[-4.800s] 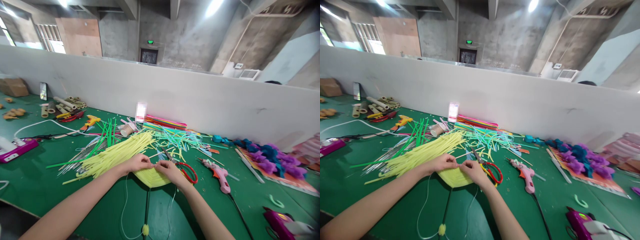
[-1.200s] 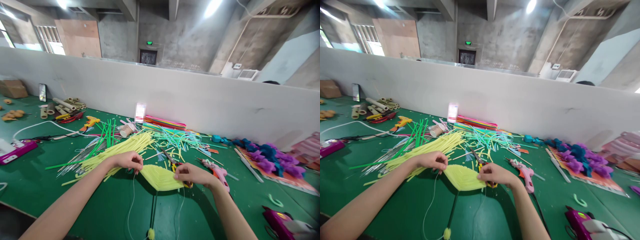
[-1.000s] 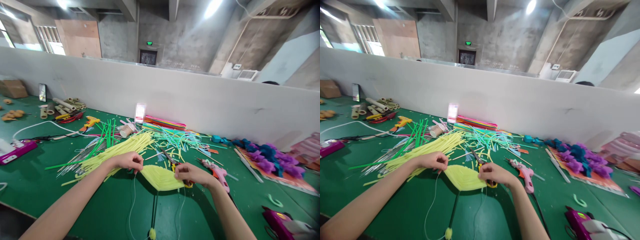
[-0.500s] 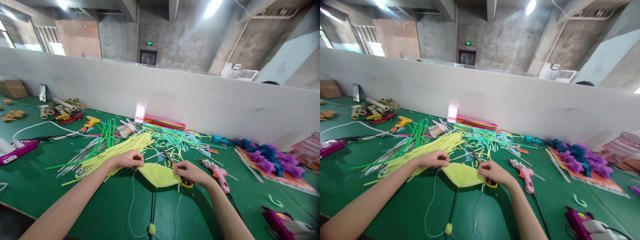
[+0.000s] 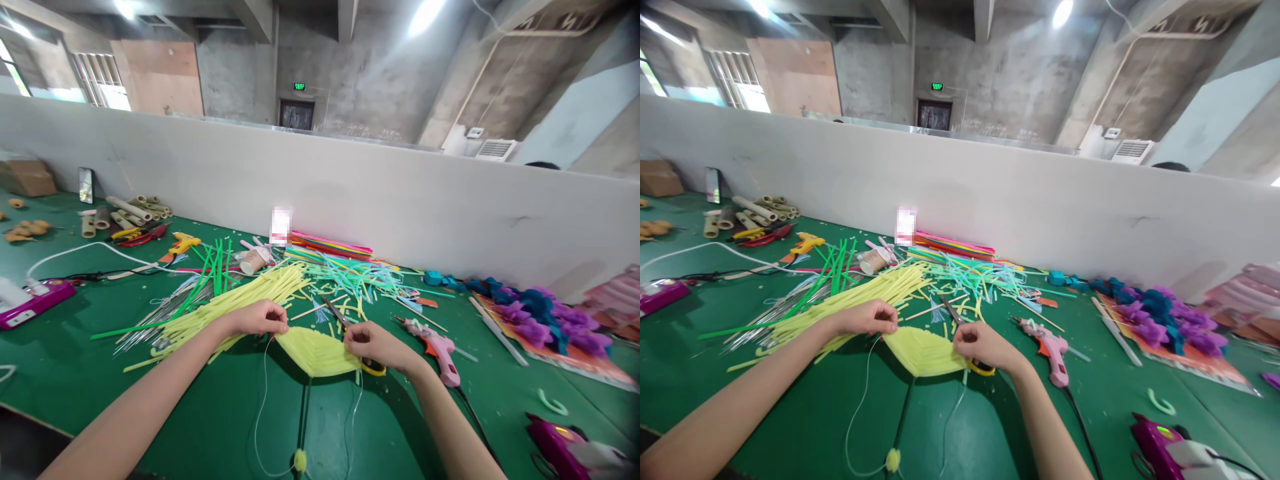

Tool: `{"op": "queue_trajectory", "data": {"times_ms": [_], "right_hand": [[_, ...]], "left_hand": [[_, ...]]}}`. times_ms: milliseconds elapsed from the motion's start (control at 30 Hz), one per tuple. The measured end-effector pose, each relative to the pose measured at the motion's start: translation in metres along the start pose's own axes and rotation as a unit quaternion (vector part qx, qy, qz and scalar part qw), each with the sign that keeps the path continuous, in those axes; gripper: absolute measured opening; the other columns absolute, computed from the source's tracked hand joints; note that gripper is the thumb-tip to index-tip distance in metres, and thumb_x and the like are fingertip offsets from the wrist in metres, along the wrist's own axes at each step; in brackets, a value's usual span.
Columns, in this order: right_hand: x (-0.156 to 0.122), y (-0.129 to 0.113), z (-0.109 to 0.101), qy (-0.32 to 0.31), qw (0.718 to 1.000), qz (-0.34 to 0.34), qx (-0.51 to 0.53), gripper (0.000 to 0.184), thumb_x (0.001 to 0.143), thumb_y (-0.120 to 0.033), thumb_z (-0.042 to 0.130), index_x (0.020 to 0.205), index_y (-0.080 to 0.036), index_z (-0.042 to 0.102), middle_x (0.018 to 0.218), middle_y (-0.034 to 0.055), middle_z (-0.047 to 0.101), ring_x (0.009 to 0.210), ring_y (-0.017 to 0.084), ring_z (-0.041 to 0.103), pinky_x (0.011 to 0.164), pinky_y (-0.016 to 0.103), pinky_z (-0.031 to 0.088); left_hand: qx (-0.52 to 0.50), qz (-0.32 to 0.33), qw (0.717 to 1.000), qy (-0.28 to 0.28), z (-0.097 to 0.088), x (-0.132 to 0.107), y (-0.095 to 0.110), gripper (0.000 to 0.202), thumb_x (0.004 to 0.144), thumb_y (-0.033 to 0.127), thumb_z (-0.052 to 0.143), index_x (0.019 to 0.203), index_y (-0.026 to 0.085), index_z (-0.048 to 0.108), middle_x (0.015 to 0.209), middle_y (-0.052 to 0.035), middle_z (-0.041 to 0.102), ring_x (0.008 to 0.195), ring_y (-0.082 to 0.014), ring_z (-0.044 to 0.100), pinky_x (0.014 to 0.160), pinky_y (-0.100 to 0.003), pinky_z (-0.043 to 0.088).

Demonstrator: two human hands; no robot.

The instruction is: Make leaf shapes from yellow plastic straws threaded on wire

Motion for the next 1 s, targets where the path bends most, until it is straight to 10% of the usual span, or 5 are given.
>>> {"op": "queue_trajectory", "data": {"times_ms": [1000], "right_hand": [[0.0051,0.0025,0.009,-0.019,1.0,-0.009,0.004,0.014,0.071,-0.029,0.059,0.067,-0.015,0.058,0.056,-0.0039,0.049,0.05,0.008,0.043,0.049,0.019,0.038]], "left_hand": [[0.005,0.02,1.0,0.013,0.0005,0.0031,0.002,0.035,0.078,0.047,0.06,0.082,0.012,0.062,0.064,0.0022,0.048,0.055,-0.0089,0.039,0.048,-0.02,0.031]]}}
Point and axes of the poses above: each hand's wrist, its own x-axis towards the middle knuckle, its own z-axis out of the palm, y = z × x, the point moved 10 cm from there along x, towards the middle knuckle
